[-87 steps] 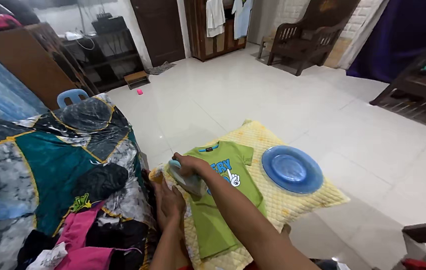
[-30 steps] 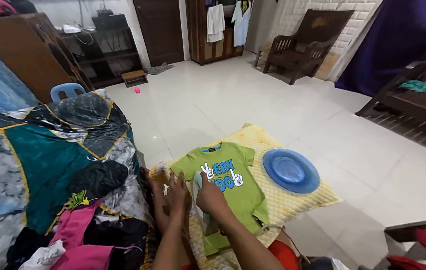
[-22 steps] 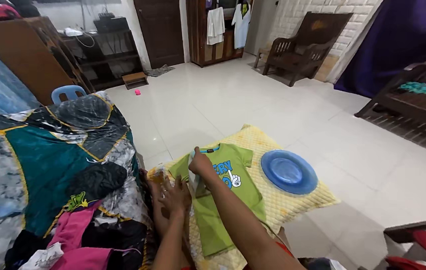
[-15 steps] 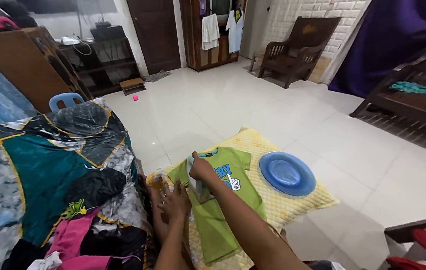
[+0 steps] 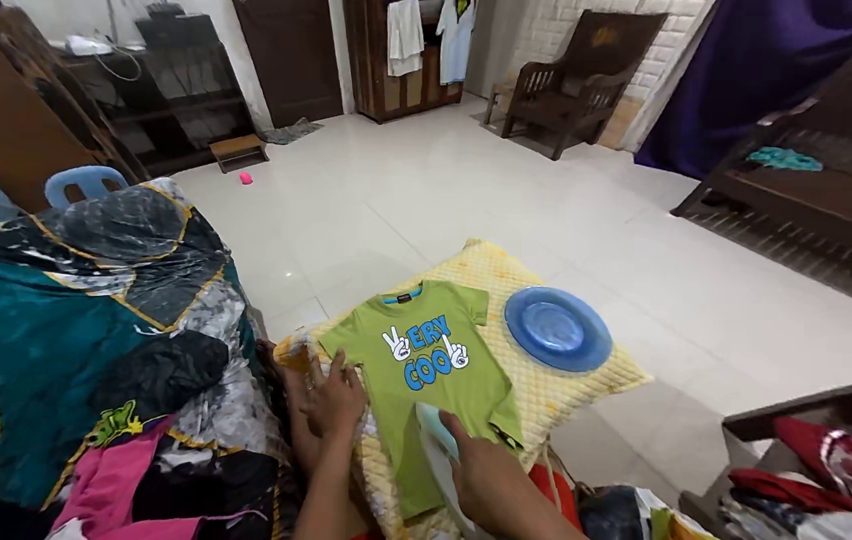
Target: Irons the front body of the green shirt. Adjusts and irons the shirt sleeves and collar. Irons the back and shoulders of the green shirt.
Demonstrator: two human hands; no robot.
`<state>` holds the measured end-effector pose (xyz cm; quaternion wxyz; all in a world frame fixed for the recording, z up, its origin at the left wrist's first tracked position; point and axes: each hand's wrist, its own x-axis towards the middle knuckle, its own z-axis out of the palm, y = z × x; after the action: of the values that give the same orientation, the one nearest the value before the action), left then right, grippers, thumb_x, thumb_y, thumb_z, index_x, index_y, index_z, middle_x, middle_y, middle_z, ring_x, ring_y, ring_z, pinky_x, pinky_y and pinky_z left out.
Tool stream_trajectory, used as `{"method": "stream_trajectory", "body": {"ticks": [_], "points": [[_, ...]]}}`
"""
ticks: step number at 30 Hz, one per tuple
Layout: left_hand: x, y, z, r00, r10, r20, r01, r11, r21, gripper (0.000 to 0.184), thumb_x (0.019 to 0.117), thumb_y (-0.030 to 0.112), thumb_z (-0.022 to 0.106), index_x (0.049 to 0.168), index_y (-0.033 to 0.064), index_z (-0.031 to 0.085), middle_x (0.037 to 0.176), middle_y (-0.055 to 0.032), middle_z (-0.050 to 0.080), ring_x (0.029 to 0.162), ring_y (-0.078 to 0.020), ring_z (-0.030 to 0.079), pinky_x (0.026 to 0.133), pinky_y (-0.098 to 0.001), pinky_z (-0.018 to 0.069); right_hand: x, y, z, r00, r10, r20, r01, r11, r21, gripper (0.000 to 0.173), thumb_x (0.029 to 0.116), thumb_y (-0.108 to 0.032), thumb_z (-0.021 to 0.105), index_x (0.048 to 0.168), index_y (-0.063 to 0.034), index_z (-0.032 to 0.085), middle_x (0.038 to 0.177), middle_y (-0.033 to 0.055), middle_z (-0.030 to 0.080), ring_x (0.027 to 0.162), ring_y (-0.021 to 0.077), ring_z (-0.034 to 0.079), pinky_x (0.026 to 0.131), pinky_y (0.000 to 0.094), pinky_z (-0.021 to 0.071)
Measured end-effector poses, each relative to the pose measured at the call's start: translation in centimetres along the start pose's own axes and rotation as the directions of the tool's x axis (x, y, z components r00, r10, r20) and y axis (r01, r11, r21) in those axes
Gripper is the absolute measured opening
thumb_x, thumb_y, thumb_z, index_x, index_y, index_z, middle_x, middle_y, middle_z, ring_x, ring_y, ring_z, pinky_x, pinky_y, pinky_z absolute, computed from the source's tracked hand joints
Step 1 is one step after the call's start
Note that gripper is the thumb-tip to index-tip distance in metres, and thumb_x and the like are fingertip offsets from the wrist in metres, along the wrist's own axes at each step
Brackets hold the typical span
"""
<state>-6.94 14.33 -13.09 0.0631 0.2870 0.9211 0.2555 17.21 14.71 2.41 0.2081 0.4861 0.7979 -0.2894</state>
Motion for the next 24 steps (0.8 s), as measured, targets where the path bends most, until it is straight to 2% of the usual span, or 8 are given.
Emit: {"method": "stream_trajectory", "body": {"ticks": [3,5,8,12,14,17,20,24], "points": [[-0.2,0.1,0.0,1.0,0.004,-0.014,-0.004,1.0,-0.012,0.042,0.1042,0.043,0.048,0.145,0.0384,0.057,0.166,-0.0142,0.032,0.147,-0.0483,0.035,0.101,-0.0779,0.0335,-2.9,3.9,0.7,0.997,0.081,-0.011,-0.08,0.996,0.029,0.073,0.1,-0.028,0.058,0.164,-0.0335,0.023,0.106,0.0203,0.074,0.099,0.0432,0.072,0.085,0.0632,0.057],[-0.3,0.4,0.0,1.0,0.003,-0.019,-0.002,0.999,0.039,0.044,0.1047,0.046,0.047,0.147,0.0376,0.055,0.165,-0.0183,0.031,0.147,-0.0513,0.033,0.102,-0.0799,0.0318,-4.2,7.0,1.5,0.986,0.131,-0.103,-0.12,0.987,0.108,0.072,0.099,-0.028,0.06,0.163,-0.0313,0.028,0.108,0.0219,0.074,0.098,0.0435,0.072,0.085,0.0646,0.0568],[-1.4,1.9,-0.1,0.999,0.033,-0.028,-0.029,0.991,0.128,0.054,0.1035,0.044,0.048,0.154,0.0264,0.047,0.167,-0.0237,0.024,0.15,-0.0545,0.023,0.105,-0.083,0.0242,-5.2,11.0,2.3,0.937,0.24,-0.253,-0.184,0.957,0.225,0.073,0.0979,-0.028,0.062,0.163,-0.0271,0.029,0.111,0.0217,0.073,0.095,0.042,0.073,0.085,0.0628,0.0582],[-6.7,7.0,-0.5,0.954,0.298,0.038,-0.301,0.946,0.121,0.057,0.1004,0.042,0.053,0.153,0.0211,0.049,0.167,-0.0202,0.028,0.152,-0.0509,0.022,0.111,-0.0831,0.0157,-6.0,14.1,2.2,0.861,0.376,-0.343,-0.292,0.917,0.272,0.076,0.0972,-0.027,0.063,0.164,-0.0231,0.027,0.097,0.0214,0.074,0.088,0.0431,0.074,0.079,0.0636,0.058],[-9.9,9.7,0.5,0.892,0.446,0.078,-0.453,0.884,0.119,0.054,0.0984,0.046,0.053,0.147,0.0227,0.057,0.164,-0.0164,0.035,0.152,-0.0487,0.023,0.112,-0.0818,0.0133,-6.9,15.0,1.4,0.847,0.402,-0.348,-0.307,0.904,0.296,0.076,0.0973,-0.026,0.064,0.163,-0.0219,0.026,0.097,0.0216,0.074,0.089,0.043,0.073,0.08,0.0633,0.0581],[-14.4,12.8,2.8,0.777,0.594,0.206,-0.615,0.787,0.05,0.056,0.0985,0.053,0.048,0.147,0.0265,0.057,0.165,-0.0111,0.036,0.153,-0.0455,0.025,0.113,-0.0813,0.0133,-8.5,15.6,0.0,0.844,0.39,-0.368,-0.273,0.903,0.33,0.076,0.0974,-0.026,0.065,0.163,-0.0208,0.027,0.095,0.022,0.074,0.087,0.043,0.074,0.08,0.0629,0.058],[-17.9,13.8,4.7,0.59,0.714,0.377,-0.768,0.641,-0.011,0.064,0.0989,0.065,0.039,0.156,0.0364,0.042,0.169,-0.0041,0.029,0.154,-0.0481,0.018,0.11,-0.0853,0.0107,-8.7,15.4,-0.8,0.844,0.342,-0.412,-0.207,0.918,0.338,0.075,0.0976,-0.027,0.065,0.163,-0.022,0.029,0.093,0.0196,0.074,0.083,0.0399,0.074,0.077,0.0613,0.0586],[-18.4,12.2,4.2,0.418,0.773,0.477,-0.86,0.506,-0.067,0.063,0.1018,0.057,0.039,0.161,0.0353,0.033,0.172,0.0084,0.02,0.158,-0.0391,0.009,0.111,-0.084,0.0048,-5.8,14.0,-1.7,0.889,0.257,-0.38,-0.129,0.935,0.33,0.073,0.0971,-0.031,0.066,0.161,-0.0281,0.031,0.099,0.0159,0.074,0.087,0.0361,0.074,0.08,0.0585,0.0595]]}}
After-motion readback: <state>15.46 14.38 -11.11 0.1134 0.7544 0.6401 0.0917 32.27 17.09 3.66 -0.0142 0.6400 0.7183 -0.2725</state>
